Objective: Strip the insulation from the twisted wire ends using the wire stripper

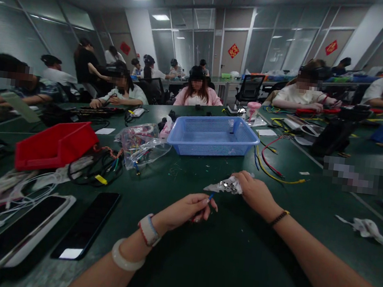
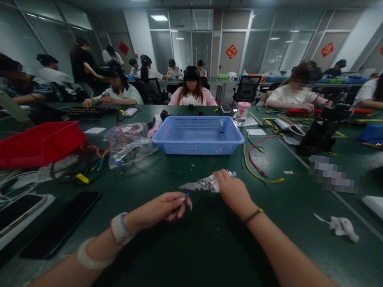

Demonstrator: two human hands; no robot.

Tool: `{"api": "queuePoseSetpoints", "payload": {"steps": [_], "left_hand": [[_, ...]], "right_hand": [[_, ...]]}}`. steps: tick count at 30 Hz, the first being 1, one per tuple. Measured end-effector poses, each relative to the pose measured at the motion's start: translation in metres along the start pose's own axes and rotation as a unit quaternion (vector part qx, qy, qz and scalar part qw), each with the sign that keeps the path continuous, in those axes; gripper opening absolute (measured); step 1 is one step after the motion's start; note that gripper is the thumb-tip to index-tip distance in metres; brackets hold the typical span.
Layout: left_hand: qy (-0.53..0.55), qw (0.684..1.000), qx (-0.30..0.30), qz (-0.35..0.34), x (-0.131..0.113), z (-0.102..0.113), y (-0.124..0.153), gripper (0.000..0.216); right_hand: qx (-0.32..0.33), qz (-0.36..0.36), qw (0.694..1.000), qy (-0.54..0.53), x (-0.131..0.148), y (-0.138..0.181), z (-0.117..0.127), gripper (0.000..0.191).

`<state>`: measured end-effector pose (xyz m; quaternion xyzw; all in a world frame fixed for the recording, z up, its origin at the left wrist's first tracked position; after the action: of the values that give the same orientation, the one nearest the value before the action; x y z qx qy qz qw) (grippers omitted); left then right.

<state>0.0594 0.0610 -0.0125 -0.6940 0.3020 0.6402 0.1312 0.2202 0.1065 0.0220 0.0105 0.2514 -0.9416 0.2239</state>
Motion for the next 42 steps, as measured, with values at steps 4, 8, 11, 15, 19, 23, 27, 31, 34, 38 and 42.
{"api": "queuePoseSetpoints", "payload": {"steps": [4,8,11,15,19,23,27,31,34,38,42], "left_hand": [[0.023,0.999,-0.027,0.003,0.000,0.004,0.000,0.029],[0.024,1.000,-0.004,0.006,0.001,-0.001,0.000,0.029],[0.020,1.000,0.004,0.009,0.002,-0.004,0.001,0.029],[-0.004,1.000,0.002,0.030,0.005,-0.005,0.001,0.029],[0.011,0.999,0.001,0.033,0.008,-0.008,0.001,0.029],[0.007,1.000,-0.006,0.024,0.009,-0.008,-0.001,0.027],[-0.020,1.000,-0.005,0.021,0.009,-0.008,-0.001,0.028],[-0.047,0.999,0.008,0.011,0.007,-0.010,0.000,0.029],[-0.059,0.998,0.008,0.004,0.006,-0.010,0.000,0.030],[-0.065,0.998,0.008,-0.001,0.004,-0.009,0.000,0.031],[-0.071,0.997,0.012,0.002,0.003,-0.012,0.001,0.030]], "right_hand": [[-0.046,0.021,0.999,-0.018,-0.002,0.001,0.007,0.047],[-0.073,0.027,0.997,-0.021,-0.002,0.002,0.011,0.049],[-0.073,0.015,0.997,-0.025,-0.001,0.003,0.011,0.046],[-0.060,0.012,0.998,-0.025,0.001,0.002,0.009,0.047],[-0.042,0.020,0.998,-0.050,0.003,0.001,0.006,0.060],[-0.040,0.011,0.995,-0.093,0.005,0.001,0.008,0.076],[-0.033,0.011,0.992,-0.121,0.006,0.000,0.010,0.078],[-0.008,0.008,0.995,-0.101,0.006,0.001,0.009,0.070],[0.010,0.012,0.992,-0.128,0.007,0.002,0.008,0.067],[0.018,0.010,0.981,-0.194,0.008,0.002,0.007,0.058],[0.024,-0.001,0.971,-0.237,0.007,0.001,0.004,0.049]]}}
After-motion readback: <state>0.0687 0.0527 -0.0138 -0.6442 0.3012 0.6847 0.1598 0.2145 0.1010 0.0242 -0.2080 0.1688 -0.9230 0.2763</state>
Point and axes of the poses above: each hand's wrist, its own y-axis away from the middle knuckle, its own z-axis out of the back of the hand, x = y × z, the point moved 8 cm from there along -y, towards the middle knuckle, and after that the axes turned 9 degrees about -x, right-handed, at the moved point
